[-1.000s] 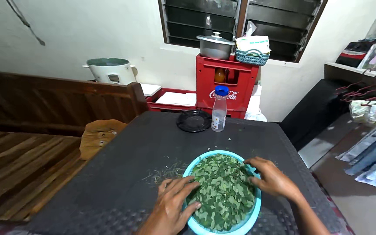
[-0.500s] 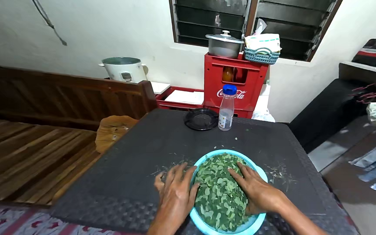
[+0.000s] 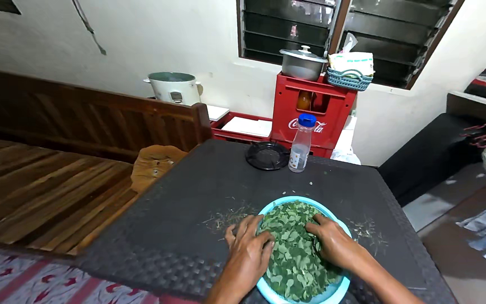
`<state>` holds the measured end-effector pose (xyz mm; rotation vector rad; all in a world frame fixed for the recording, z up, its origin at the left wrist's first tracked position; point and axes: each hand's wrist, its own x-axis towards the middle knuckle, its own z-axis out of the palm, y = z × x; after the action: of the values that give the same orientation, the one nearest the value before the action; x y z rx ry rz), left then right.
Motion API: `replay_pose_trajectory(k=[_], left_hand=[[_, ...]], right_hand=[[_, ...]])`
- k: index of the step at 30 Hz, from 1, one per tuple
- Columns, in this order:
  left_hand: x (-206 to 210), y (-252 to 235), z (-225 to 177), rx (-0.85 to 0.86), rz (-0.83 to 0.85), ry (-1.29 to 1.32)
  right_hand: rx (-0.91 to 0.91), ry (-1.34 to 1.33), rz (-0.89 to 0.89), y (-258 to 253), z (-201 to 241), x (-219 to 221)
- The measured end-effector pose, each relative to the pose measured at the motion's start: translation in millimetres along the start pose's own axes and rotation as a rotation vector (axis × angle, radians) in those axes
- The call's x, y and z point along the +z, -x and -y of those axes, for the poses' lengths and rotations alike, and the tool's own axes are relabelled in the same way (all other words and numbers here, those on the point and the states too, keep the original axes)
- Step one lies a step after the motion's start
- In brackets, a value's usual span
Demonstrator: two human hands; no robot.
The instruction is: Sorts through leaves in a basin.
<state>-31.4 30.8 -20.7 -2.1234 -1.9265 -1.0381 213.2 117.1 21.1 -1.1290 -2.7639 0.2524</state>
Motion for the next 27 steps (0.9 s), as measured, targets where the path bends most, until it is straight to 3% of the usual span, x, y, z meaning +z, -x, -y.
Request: replay_pose_trajectory(k=[11, 18, 21, 27], left_hand=[[-16, 2, 2, -0.037, -0.027, 0.086], [-7, 5, -3, 0.005, 0.066, 0.071], [-6, 6, 1, -0.012, 0.054, 0.083], [-21, 6, 1, -0.04, 0.02, 0.095]], right_hand=[[-0.08, 0.133, -0.08, -14, 27, -65], [-0.185, 0.024, 0.025, -20, 42, -50], [-0.25, -0.14, 0.064, -11, 32, -50], [-0.289, -0.338, -0.168, 14, -17, -63]])
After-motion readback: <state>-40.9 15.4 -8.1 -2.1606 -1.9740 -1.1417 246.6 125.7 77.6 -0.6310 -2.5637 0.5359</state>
